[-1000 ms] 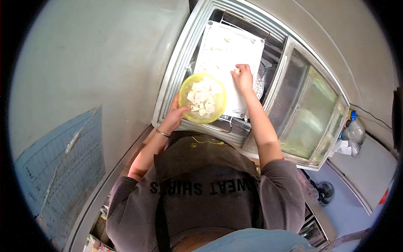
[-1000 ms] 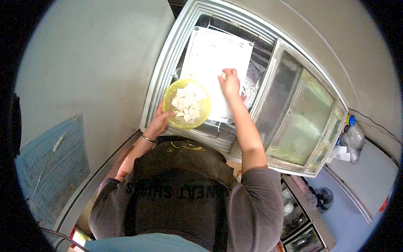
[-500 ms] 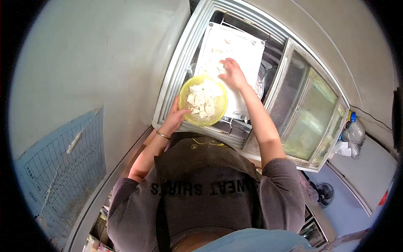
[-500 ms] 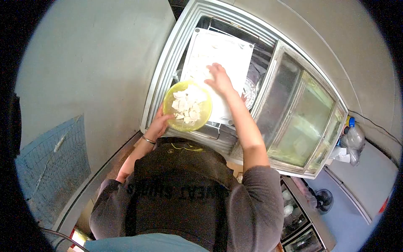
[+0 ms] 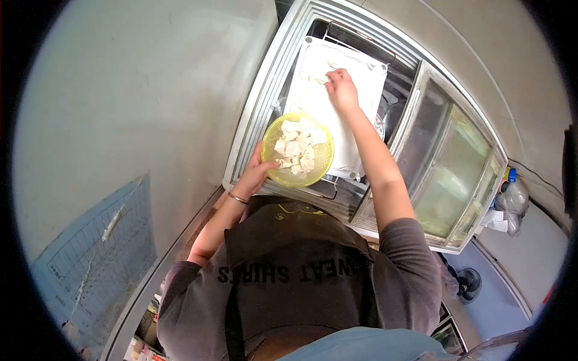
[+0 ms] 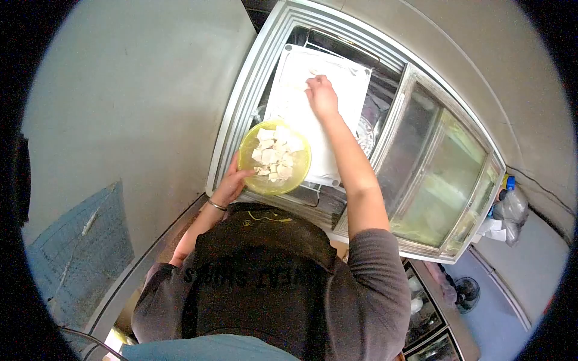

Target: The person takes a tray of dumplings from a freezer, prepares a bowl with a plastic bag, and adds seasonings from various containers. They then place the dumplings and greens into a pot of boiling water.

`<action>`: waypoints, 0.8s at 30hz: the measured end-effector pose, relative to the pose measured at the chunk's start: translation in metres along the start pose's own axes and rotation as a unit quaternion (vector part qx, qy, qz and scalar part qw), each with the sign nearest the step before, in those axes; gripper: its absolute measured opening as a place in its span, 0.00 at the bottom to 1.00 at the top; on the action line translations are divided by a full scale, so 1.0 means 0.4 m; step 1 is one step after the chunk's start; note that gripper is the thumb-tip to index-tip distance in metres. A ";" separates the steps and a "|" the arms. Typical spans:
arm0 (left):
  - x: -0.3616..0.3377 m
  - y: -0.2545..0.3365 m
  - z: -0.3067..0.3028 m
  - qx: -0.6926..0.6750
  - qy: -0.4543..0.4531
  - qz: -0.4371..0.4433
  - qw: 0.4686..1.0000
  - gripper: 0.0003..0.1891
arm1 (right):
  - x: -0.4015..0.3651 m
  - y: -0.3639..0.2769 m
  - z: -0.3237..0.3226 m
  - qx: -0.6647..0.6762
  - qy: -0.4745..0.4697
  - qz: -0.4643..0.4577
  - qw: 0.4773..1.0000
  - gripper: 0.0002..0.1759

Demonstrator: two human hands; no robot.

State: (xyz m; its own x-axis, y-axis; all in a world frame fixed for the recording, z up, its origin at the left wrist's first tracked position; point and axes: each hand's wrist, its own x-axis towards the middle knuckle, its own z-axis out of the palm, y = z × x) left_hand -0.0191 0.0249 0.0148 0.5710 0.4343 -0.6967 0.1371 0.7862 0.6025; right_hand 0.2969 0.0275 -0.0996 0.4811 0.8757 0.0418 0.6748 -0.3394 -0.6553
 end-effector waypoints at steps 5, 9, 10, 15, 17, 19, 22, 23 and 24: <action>-0.006 0.013 0.016 -0.015 0.003 0.007 1.000 0.40 | -0.057 0.063 -0.014 0.320 0.066 0.178 0.928 0.16; 0.012 0.020 0.027 -0.006 -0.030 0.034 0.999 0.39 | -0.183 -0.160 -0.237 0.384 -0.133 0.240 0.882 0.22; 0.015 0.025 0.035 -0.010 -0.025 0.021 0.999 0.39 | -0.212 -0.195 -0.268 0.365 -0.183 0.172 0.897 0.23; -0.004 0.025 0.053 -0.032 -0.068 0.054 0.996 0.40 | -0.310 -0.192 -0.451 0.328 -0.082 0.157 0.928 0.20; -0.021 0.011 0.036 -0.035 -0.087 0.065 0.993 0.39 | -0.358 -0.036 -0.479 0.286 0.031 0.230 0.930 0.19; -0.051 -0.007 0.027 -0.030 -0.063 0.071 0.995 0.40 | -0.436 0.035 -0.518 -0.128 0.060 0.221 0.965 0.27; -0.102 -0.027 0.002 0.006 -0.064 0.136 0.989 0.41 | -0.556 0.146 -0.414 -0.186 -0.004 0.119 0.975 0.29; -0.129 -0.027 -0.006 -0.005 -0.095 0.137 0.986 0.41 | -0.545 0.132 -0.389 -0.139 -0.045 0.099 0.984 0.28; -0.147 -0.043 -0.018 -0.027 -0.071 0.085 0.993 0.41 | -0.545 0.074 -0.385 -0.177 -0.010 0.078 0.981 0.28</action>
State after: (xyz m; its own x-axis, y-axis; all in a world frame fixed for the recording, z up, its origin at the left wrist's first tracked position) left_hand -0.0608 -0.0109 0.0425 0.6917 0.4997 -0.5214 -0.0136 0.7309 0.6824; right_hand 0.2981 -0.2261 -0.0119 0.5847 0.8094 -0.0549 0.7480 -0.5640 -0.3499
